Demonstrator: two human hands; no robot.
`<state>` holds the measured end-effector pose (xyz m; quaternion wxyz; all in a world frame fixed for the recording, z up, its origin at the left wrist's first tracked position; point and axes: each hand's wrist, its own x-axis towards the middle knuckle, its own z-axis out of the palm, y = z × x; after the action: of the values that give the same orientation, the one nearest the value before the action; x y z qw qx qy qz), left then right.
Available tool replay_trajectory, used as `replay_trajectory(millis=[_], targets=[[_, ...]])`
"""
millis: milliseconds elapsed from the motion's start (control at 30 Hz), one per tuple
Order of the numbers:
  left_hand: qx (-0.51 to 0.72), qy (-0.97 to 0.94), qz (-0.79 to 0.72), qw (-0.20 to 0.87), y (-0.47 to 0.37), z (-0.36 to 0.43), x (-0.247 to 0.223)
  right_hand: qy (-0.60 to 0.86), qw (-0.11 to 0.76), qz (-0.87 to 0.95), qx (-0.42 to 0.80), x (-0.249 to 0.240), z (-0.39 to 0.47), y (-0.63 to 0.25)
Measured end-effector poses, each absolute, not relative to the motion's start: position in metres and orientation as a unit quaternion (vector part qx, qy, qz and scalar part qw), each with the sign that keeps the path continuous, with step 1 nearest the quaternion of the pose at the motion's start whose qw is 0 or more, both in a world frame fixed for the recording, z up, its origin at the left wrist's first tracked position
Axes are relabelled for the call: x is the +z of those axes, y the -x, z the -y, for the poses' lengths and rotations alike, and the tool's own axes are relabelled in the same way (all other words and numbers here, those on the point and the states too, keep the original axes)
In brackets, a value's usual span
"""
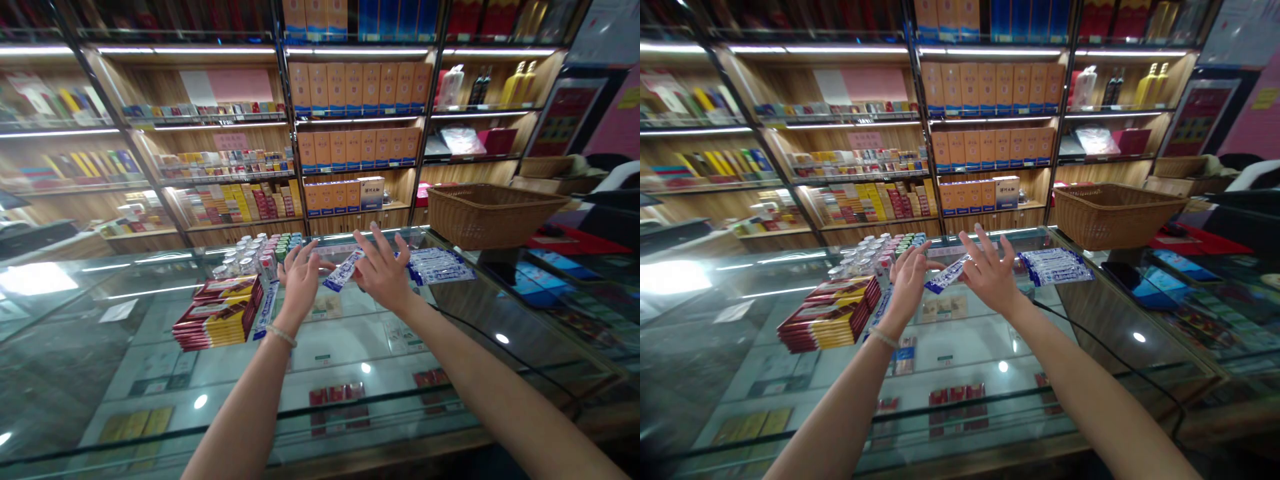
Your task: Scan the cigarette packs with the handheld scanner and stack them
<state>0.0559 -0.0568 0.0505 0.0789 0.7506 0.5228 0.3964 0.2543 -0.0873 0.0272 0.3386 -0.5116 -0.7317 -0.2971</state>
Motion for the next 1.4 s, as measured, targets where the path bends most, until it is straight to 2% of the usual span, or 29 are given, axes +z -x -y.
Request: replay_trajectory(millis=[400, 567, 667, 767, 900, 1100, 1267, 1400], targets=[[0.340, -0.789, -0.503, 0.097, -0.058, 0.058, 0.054, 0.480, 0.313, 0.755, -0.319, 0.011, 0.081, -0.253], [0.343, -0.784, -0.508, 0.103, -0.058, 0.056, 0.054, 0.399, 0.384, 0.700, -0.451, 0.008, 0.072, -0.254], [0.352, -0.775, -0.514, 0.105, -0.058, 0.055, 0.053, 0.384, 0.414, 0.677, -0.472, 0.008, 0.069, -0.253], [0.373, -0.758, -0.524, 0.106, -0.058, 0.054, 0.052, 0.420, 0.445, 0.665, -0.428, 0.007, 0.068, -0.252], [0.394, -0.738, -0.537, 0.108, -0.058, 0.051, 0.050, 0.509, 0.499, 0.641, -0.284, 0.005, 0.067, -0.250], [0.409, -0.754, -0.508, 0.083, -0.058, 0.045, 0.040, 0.547, 0.514, 0.652, -0.112, 0.005, 0.063, -0.248], [0.397, -0.766, -0.501, 0.063, -0.063, 0.044, 0.032, 0.535, 0.535, 0.652, -0.050, 0.006, 0.062, -0.247], [0.396, -0.768, -0.502, 0.033, -0.064, 0.050, 0.034, 0.530, 0.524, 0.665, -0.058, 0.013, 0.063, -0.251]])
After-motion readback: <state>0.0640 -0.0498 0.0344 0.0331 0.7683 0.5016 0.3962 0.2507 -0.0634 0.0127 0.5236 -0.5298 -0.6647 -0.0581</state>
